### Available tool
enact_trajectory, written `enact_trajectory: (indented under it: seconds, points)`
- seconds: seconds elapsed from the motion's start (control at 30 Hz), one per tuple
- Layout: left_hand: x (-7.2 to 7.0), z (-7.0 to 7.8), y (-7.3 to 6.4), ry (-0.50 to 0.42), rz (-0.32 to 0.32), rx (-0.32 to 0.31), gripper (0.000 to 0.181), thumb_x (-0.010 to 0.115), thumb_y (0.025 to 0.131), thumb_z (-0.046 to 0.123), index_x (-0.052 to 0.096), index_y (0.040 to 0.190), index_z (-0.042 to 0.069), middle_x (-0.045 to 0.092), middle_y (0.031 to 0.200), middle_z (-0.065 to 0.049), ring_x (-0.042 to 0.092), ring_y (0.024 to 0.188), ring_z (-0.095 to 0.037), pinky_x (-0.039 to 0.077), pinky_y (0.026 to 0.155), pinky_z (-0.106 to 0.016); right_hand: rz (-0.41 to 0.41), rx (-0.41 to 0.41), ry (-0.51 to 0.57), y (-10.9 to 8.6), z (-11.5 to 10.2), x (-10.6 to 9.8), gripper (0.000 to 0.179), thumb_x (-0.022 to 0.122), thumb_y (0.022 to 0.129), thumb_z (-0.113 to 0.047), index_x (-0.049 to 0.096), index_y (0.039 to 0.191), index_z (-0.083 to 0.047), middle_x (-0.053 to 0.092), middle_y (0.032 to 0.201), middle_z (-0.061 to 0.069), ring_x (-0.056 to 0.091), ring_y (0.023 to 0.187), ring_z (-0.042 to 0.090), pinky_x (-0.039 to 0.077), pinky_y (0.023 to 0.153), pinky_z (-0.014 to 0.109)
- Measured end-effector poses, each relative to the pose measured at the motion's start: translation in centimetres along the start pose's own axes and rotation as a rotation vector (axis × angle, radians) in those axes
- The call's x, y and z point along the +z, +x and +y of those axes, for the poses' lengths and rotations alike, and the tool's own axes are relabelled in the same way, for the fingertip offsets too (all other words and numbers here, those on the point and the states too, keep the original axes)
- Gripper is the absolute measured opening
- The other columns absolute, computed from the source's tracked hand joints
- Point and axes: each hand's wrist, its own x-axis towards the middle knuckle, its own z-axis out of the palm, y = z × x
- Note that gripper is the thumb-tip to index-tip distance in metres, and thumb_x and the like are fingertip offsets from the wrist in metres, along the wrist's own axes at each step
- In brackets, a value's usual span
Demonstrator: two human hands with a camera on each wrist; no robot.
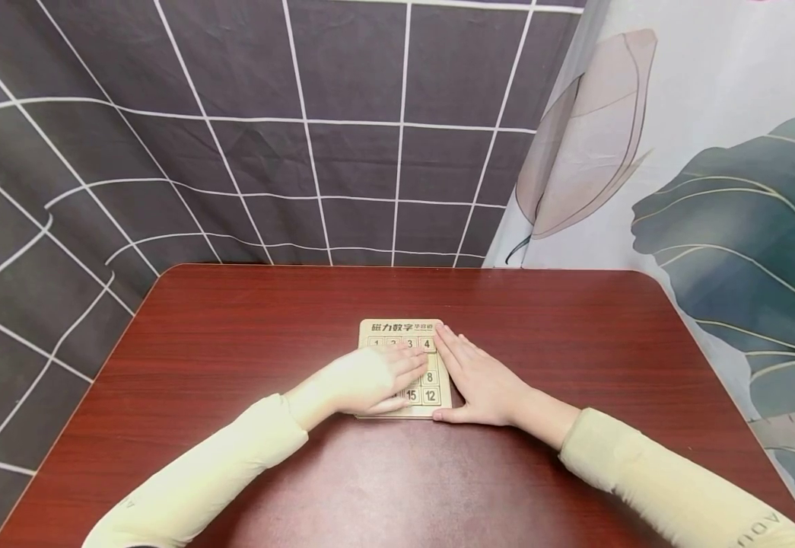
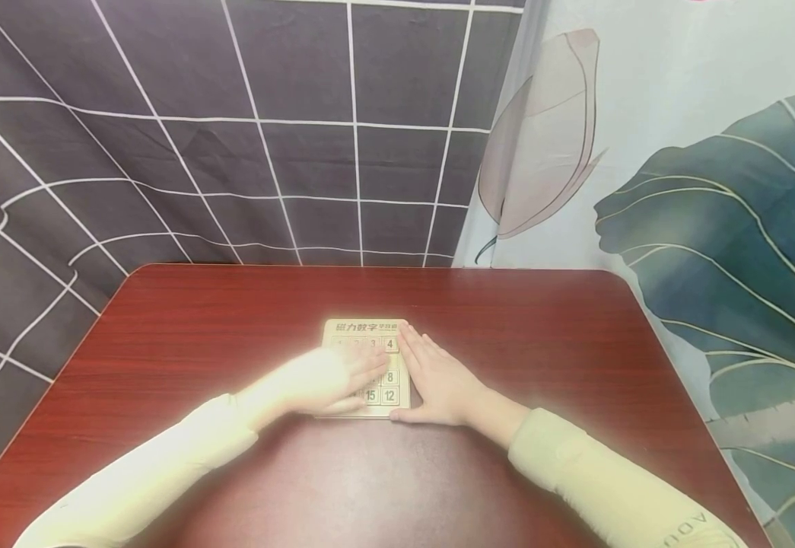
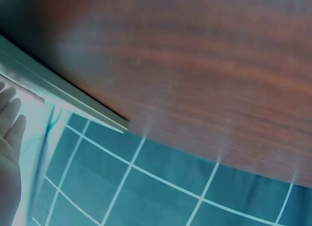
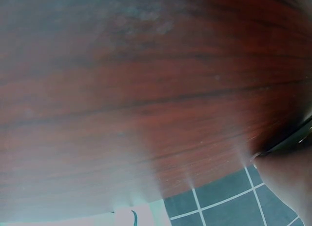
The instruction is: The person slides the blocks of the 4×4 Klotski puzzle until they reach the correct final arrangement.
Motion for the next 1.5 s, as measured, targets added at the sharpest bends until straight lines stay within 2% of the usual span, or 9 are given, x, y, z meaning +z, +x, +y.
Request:
enact_trajectory:
  seconds: [0.13,0.23,0.5,0.73,0.87,1.03,1.17,1.3,1.5]
  points:
    - [0.1,0.7,-0.4,0.018,0.037,0.034,0.057,0.057,0.106,0.044,0.062,0.147,0.004,0.064,0.151,-0.012,0.061,0.143,-0.024,0.047,0.123,-0.036,0.003,-0.002,-0.002,0.0,0.1,0.0,0.119,0.067,0.091,-0.069,0.018,0.165,0.01,0.011,0.177,0.026,0.018,0.166,0.036,0.029,0.134,0.051]
    - [0.2,0.8,-0.3,0.026,0.036,0.031,0.056,0.056,0.107,0.044,0.062,0.147,0.005,0.064,0.151,-0.011,0.061,0.143,-0.022,0.047,0.123,-0.035,0.004,-0.002,-0.003,0.0,0.1,0.0,0.12,0.067,0.091,-0.07,0.018,0.165,0.01,0.011,0.177,0.026,0.018,0.166,0.036,0.028,0.134,0.051]
    - [0.6,-0.4,0.1,0.044,-0.032,-0.028,0.06,0.052,0.108,0.046,0.056,0.153,0.006,0.057,0.159,-0.01,0.056,0.147,-0.022,0.045,0.125,-0.036,-0.002,0.007,-0.007,0.1,0.0,-0.2,0.119,0.067,0.091,-0.07,0.02,0.165,0.01,0.012,0.177,0.025,0.018,0.166,0.035,0.029,0.134,0.05]
    - [0.6,-0.9,0.0,0.032,-0.023,-0.034,0.06,0.054,0.108,0.044,0.056,0.153,0.005,0.056,0.159,-0.011,0.055,0.148,-0.024,0.044,0.126,-0.036,-0.003,0.008,-0.008,0.2,0.1,-0.2,0.119,0.067,0.091,-0.071,0.02,0.165,0.009,0.011,0.177,0.025,0.018,0.166,0.035,0.029,0.134,0.051]
    - [0.2,-0.2,-0.4,0.02,0.009,-0.006,0.059,0.055,0.108,0.044,0.058,0.151,0.005,0.058,0.158,-0.011,0.056,0.147,-0.024,0.045,0.125,-0.037,0.004,0.004,-0.004,0.3,0.1,-0.2,0.12,0.067,0.091,-0.071,0.018,0.166,0.009,0.011,0.177,0.025,0.018,0.166,0.034,0.029,0.134,0.051]
    - [-0.2,1.5,-1.1,0.02,0.072,0.082,0.061,0.058,0.106,0.047,0.06,0.149,0.003,0.062,0.153,-0.012,0.059,0.145,-0.023,0.047,0.124,-0.037,0.007,0.0,-0.001,0.3,0.1,-0.1,0.12,0.066,0.091,-0.071,0.016,0.166,0.009,0.01,0.177,0.025,0.017,0.166,0.035,0.028,0.134,0.051]
    - [-0.2,2.6,-1.2,0.025,0.089,0.124,0.06,0.057,0.106,0.047,0.062,0.146,0.003,0.064,0.151,-0.012,0.06,0.143,-0.022,0.047,0.122,-0.035,0.007,0.001,0.005,0.2,0.0,-0.2,0.119,0.067,0.091,-0.069,0.017,0.165,0.01,0.01,0.177,0.026,0.018,0.166,0.036,0.028,0.134,0.052]
    - [-0.2,2.9,-1.1,0.03,0.073,0.104,0.059,0.057,0.106,0.048,0.062,0.147,0.006,0.063,0.152,-0.01,0.06,0.144,-0.021,0.048,0.122,-0.035,0.006,0.004,0.002,0.1,0.0,-0.3,0.119,0.068,0.091,-0.068,0.019,0.165,0.01,0.011,0.177,0.026,0.019,0.165,0.036,0.028,0.134,0.051]
    - [0.1,2.6,-0.7,0.033,0.037,0.048,0.06,0.055,0.107,0.05,0.06,0.149,0.007,0.06,0.156,-0.01,0.058,0.145,-0.022,0.046,0.124,-0.035,0.0,-0.003,-0.001,-0.1,-0.1,0.0,0.119,0.066,0.091,-0.07,0.018,0.165,0.01,0.011,0.177,0.026,0.019,0.165,0.037,0.029,0.133,0.052]
